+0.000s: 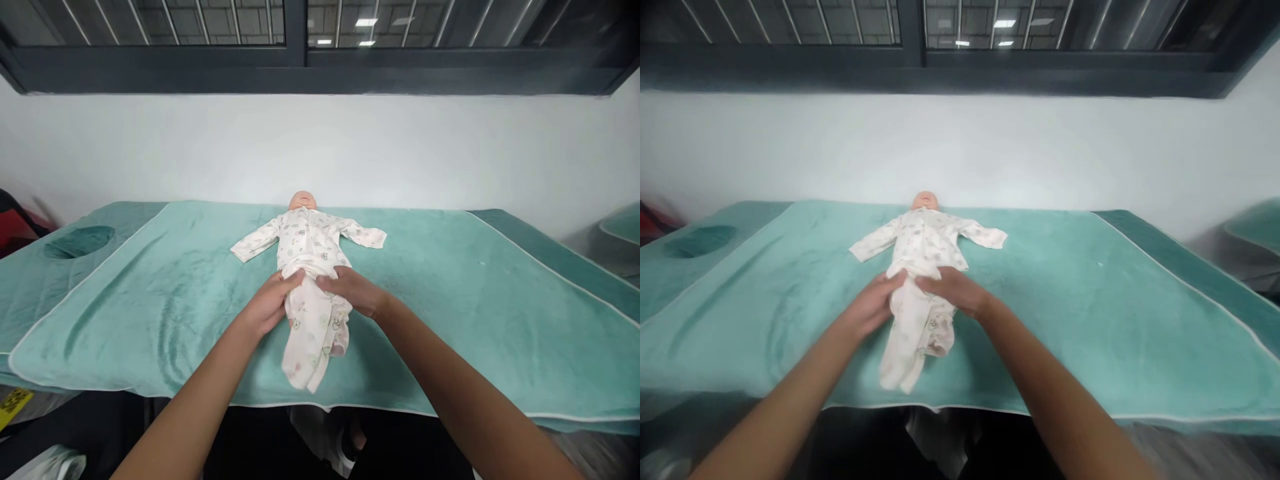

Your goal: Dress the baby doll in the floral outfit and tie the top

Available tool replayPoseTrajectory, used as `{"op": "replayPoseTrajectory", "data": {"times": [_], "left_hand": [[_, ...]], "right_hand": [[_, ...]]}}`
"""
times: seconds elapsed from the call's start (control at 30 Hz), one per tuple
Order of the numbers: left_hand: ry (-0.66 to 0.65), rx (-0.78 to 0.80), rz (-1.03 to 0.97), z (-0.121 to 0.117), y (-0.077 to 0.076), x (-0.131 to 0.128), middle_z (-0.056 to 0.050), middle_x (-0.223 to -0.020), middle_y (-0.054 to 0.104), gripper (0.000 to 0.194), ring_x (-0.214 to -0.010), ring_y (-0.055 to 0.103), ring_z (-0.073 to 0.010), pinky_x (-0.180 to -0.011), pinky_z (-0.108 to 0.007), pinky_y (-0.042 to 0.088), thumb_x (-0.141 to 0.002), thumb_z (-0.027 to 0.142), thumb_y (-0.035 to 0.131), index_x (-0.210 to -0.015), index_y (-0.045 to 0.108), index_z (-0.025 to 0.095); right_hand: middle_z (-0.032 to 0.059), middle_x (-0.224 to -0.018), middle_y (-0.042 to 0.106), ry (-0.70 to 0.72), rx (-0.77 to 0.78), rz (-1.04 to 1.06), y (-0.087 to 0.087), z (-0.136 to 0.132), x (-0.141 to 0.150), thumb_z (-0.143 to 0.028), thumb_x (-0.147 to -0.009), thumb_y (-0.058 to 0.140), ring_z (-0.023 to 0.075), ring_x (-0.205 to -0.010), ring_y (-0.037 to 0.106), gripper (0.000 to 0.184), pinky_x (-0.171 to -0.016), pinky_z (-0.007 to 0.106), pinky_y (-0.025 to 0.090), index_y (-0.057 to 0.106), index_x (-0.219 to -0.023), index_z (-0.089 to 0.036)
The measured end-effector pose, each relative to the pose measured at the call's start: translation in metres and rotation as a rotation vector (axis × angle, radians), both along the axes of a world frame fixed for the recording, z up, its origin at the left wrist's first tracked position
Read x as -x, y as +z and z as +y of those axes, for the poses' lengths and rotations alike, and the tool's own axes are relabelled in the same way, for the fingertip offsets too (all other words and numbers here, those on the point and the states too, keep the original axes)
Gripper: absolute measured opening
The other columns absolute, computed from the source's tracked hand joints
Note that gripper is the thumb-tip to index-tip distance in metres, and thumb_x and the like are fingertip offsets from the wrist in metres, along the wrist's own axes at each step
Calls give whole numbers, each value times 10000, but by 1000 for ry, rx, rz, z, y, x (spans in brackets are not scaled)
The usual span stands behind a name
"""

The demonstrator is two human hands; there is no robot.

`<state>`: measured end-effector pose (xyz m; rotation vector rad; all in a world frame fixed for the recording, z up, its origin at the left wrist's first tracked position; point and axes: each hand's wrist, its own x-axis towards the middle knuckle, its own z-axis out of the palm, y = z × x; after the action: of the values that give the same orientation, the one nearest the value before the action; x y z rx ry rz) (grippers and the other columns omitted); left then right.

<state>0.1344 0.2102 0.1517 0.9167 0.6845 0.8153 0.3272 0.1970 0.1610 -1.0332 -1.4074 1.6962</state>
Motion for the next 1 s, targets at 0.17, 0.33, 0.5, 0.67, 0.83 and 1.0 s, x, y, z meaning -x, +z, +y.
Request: {"op": "replayPoseTrajectory", "data": {"times": [0.17, 0.33, 0.5, 0.67, 0.83, 1.0], "left_hand": [[51, 102, -106, -2, -3, -8, -130, -935, 756, 451, -838, 710, -248, -738, -321, 544, -821, 468, 692, -1103, 693, 116], [-86, 38, 80, -6, -7, 3, -140, -897, 755, 474, -767, 709, -240, -664, -297, 531, -724, 421, 800, -1047, 704, 88], [81, -3, -43, -5, -5, -1, -96, -925, 754, 453, -793, 710, -231, -720, -305, 537, -687, 359, 828, -1054, 681, 138], [150, 40, -64, -6, -5, -8, -75, -796, 742, 479, -714, 700, -234, -651, -306, 525, -659, 446, 826, -1001, 688, 141], [-89, -50, 139, -11, -3, 8, -78, -849, 745, 413, -779, 680, -243, -700, -300, 511, -607, 236, 855, -978, 720, 114], [183, -151, 94, -5, -3, 5, -23, -851, 724, 375, -751, 656, -187, -664, -256, 486, -606, 104, 728, -974, 690, 164]], "right_hand": [[63, -1066, 724, 145, -61, -98, 1, -1, 3, -414, -715, 809, 243, -1003, 664, 469, -879, 382, 523, 694, -1116, -200], [95, -1051, 724, -106, -9, 158, -8, -2, 8, -548, -815, 680, 229, -916, 686, 491, -827, 352, 535, 673, -1135, -176], [73, -1017, 722, 35, -68, -4, -5, -3, 10, -528, -792, 708, 224, -934, 666, 483, -802, 334, 526, 686, -1123, -178], [47, -1039, 715, 225, -40, -5, 0, -4, 11, -372, -705, 822, 230, -995, 657, 509, -862, 352, 514, 676, -1167, -216], [85, -1023, 723, -70, -20, 270, -15, -5, 13, -491, -804, 714, 216, -898, 676, 455, -812, 335, 524, 678, -1130, -175], [75, -1015, 718, -4, -62, 65, -10, -8, 16, -558, -794, 689, 233, -920, 659, 489, -805, 340, 512, 690, -1098, -176]]}}
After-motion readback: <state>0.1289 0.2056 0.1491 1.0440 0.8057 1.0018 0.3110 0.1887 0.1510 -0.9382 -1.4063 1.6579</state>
